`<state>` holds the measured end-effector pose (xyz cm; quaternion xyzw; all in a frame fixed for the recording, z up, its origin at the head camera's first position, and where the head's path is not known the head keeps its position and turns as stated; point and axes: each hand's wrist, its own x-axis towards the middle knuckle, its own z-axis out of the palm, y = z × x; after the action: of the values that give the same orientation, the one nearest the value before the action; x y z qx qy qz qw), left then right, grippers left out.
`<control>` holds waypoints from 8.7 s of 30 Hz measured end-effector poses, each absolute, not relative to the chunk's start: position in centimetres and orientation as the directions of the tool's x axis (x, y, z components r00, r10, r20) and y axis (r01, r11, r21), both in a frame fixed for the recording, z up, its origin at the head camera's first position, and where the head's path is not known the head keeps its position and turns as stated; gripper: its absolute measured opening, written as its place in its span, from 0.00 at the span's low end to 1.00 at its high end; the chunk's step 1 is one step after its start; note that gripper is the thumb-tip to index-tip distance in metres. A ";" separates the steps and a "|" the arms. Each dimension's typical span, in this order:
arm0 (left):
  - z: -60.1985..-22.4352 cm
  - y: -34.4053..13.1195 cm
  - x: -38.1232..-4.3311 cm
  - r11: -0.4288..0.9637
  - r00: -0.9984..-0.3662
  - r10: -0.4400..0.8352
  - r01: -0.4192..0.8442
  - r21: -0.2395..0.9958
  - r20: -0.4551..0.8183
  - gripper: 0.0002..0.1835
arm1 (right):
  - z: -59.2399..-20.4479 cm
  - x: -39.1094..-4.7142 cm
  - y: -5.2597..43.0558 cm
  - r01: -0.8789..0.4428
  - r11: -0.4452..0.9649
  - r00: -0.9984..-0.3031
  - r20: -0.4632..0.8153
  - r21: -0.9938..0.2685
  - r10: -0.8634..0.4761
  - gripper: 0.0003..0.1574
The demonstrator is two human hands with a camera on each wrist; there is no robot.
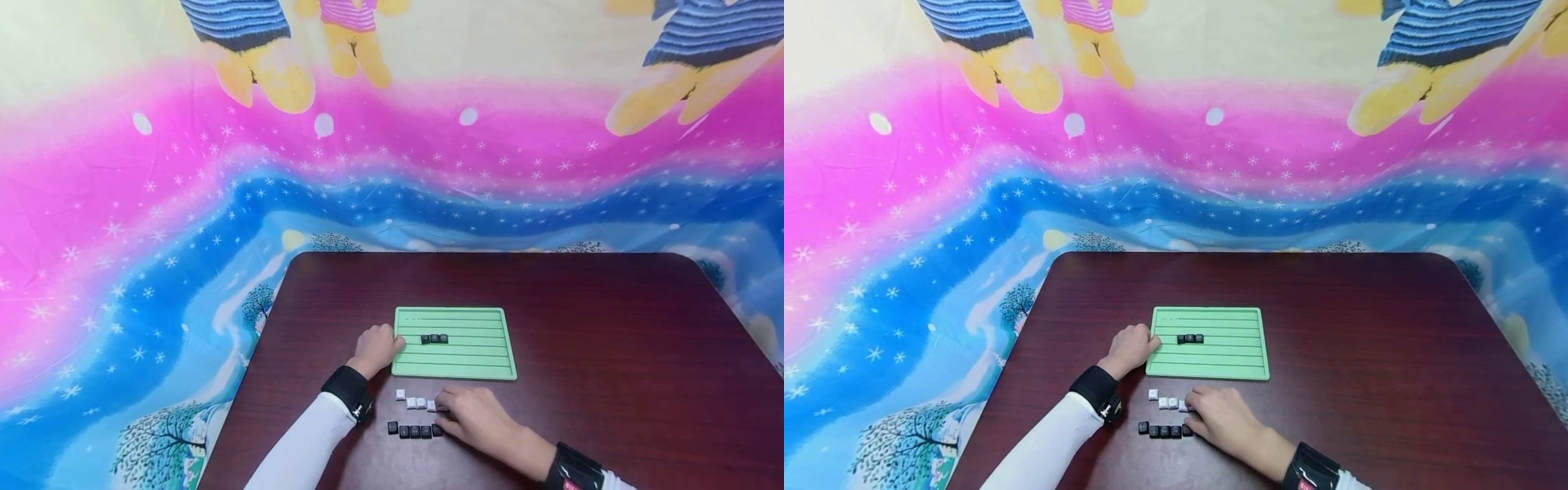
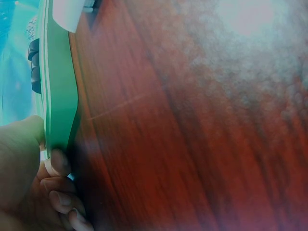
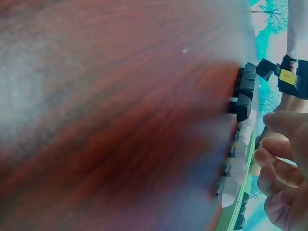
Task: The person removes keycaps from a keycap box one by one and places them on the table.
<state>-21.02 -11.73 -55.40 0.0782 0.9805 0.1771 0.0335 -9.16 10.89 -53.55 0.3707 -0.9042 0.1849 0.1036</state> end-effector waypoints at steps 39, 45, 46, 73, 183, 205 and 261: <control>-55.3 -11.7 -21.2 0.932 -0.987 0.153 0.127 0.341 -0.051 0.23 | -54.1 -12.7 11.3 -0.579 0.764 -0.812 0.278 -0.285 -0.513 0.08; -55.4 -11.7 -21.2 0.932 -0.987 0.153 0.128 0.339 -0.049 0.24 | -54.1 -13.1 11.3 -0.565 0.778 -0.822 0.267 -0.273 -0.503 0.09; -55.4 -11.7 -21.2 0.932 -0.987 0.155 0.129 0.339 -0.049 0.24 | -54.1 -13.2 11.3 -0.565 0.779 -0.822 0.267 -0.274 -0.502 0.10; -55.3 -11.6 -21.2 0.930 -0.986 0.158 0.128 0.344 -0.061 0.25 | -53.9 -15.5 11.7 -0.451 0.849 -0.884 0.268 -0.276 -0.383 0.11; -55.1 -11.7 -21.1 0.929 -0.985 0.159 0.130 0.346 -0.059 0.24 | -53.1 -19.1 10.7 -0.366 0.872 -0.928 0.189 -0.324 -0.320 0.12; -55.0 -11.7 -21.2 0.933 -0.986 0.154 0.124 0.338 -0.065 0.23 | -52.3 -17.8 11.0 -0.416 0.857 -0.906 0.225 -0.305 -0.359 0.12; -55.1 -11.7 -21.1 0.928 -0.985 0.160 0.129 0.349 -0.062 0.23 | -51.7 -13.8 11.6 -0.540 0.805 -0.833 0.291 -0.247 -0.470 0.10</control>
<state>-21.11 -11.71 -55.12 0.0738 0.9809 0.1744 0.0447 -13.84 11.62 -51.74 0.2674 -0.9437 0.1617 0.1084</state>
